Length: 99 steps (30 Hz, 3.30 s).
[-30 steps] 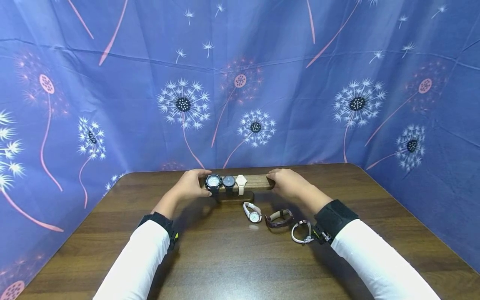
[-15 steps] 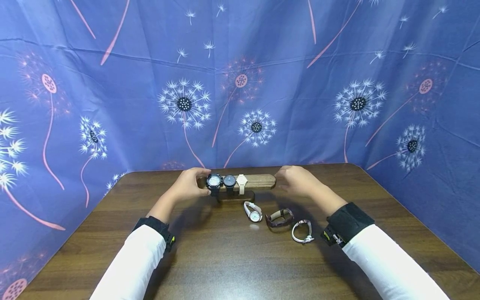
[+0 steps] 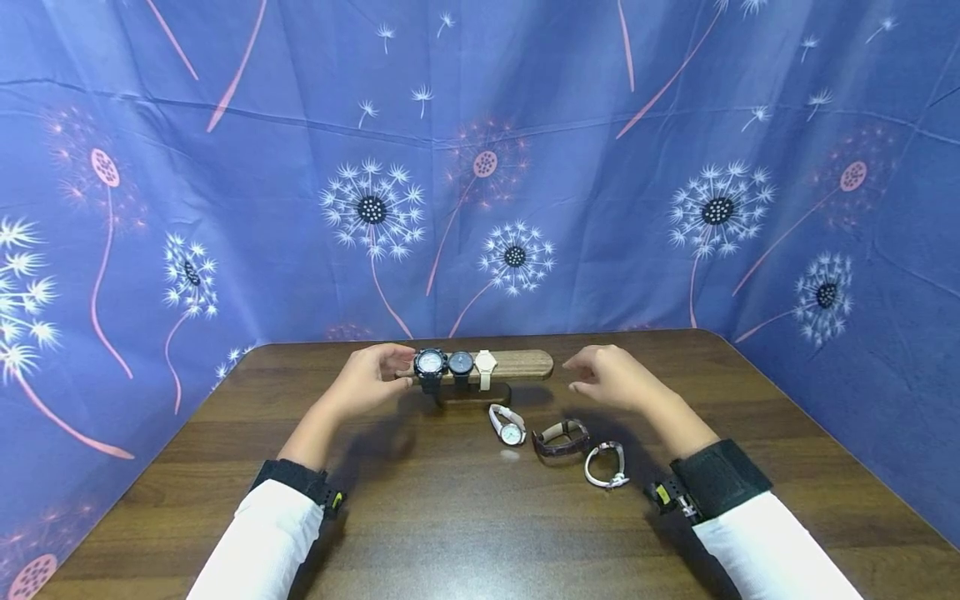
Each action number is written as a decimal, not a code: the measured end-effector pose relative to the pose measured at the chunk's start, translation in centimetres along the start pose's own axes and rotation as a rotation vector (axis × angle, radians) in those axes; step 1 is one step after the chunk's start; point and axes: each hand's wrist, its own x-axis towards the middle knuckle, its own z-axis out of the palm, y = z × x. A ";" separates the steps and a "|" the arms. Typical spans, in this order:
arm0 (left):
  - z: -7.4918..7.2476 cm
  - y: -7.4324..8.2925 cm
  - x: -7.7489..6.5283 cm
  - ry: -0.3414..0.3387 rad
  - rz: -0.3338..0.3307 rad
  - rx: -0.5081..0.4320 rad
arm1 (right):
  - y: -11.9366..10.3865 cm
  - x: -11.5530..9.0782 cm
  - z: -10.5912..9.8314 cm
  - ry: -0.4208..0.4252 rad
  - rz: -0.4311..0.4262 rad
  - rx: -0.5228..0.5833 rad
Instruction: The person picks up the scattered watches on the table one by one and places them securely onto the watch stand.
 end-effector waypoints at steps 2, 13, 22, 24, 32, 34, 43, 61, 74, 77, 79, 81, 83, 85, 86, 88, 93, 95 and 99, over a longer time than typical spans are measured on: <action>0.0 0.3 -0.3 0.000 -0.010 0.003 | 0.0 -0.4 -0.2 -0.004 0.019 0.044; 0.7 1.3 -1.6 -0.071 -0.009 0.005 | -0.1 -2.4 -1.2 -0.027 0.154 0.201; 2.8 2.0 -1.4 -0.171 0.100 0.038 | 0.4 -3.2 -1.1 -0.024 0.159 0.183; 3.4 2.0 -1.1 -0.188 0.121 0.054 | 0.4 -3.2 -1.1 -0.030 0.158 0.180; 5.5 2.6 -0.2 -0.254 0.154 0.079 | 0.3 -3.6 -1.4 -0.096 0.186 0.198; 5.9 2.8 0.2 -0.269 0.173 0.092 | 0.2 -3.6 -1.5 -0.107 0.175 0.201; 8.0 3.9 2.4 -0.347 0.269 0.234 | 0.1 -3.5 -1.6 -0.130 0.160 0.203; 11.8 5.3 4.3 -0.461 0.321 0.538 | 0.1 -3.5 -1.4 -0.146 0.166 0.242; 11.5 5.5 4.2 -0.438 0.366 0.487 | 0.1 -3.5 -1.3 -0.146 0.150 0.233; 11.5 5.5 4.3 -0.425 0.376 0.468 | 0.1 -3.5 -1.3 -0.148 0.155 0.241; 11.5 5.5 4.3 -0.407 0.379 0.453 | 0.1 -3.5 -1.3 -0.149 0.156 0.242; 11.5 5.5 4.3 -0.382 0.384 0.427 | 0.0 -3.4 -1.4 -0.149 0.157 0.242; 11.5 5.4 4.2 -0.358 0.382 0.397 | 0.0 -3.4 -1.4 -0.148 0.157 0.239; 11.5 5.4 4.2 -0.336 0.387 0.366 | -0.1 -3.4 -1.5 -0.147 0.158 0.237; 11.5 5.4 4.1 -0.326 0.389 0.348 | -0.1 -3.4 -1.5 -0.146 0.157 0.235; 11.5 5.4 4.1 -0.303 0.393 0.322 | -0.2 -3.4 -1.5 -0.145 0.154 0.232; 11.3 5.5 4.0 -0.240 0.410 0.265 | -0.4 -3.4 -1.6 -0.141 0.142 0.222; 11.3 5.6 4.0 -0.221 0.398 0.238 | -0.5 -3.4 -1.7 -0.137 0.137 0.218; 11.3 5.8 3.8 -0.195 0.350 0.164 | -0.8 -3.4 -1.9 -0.126 0.123 0.220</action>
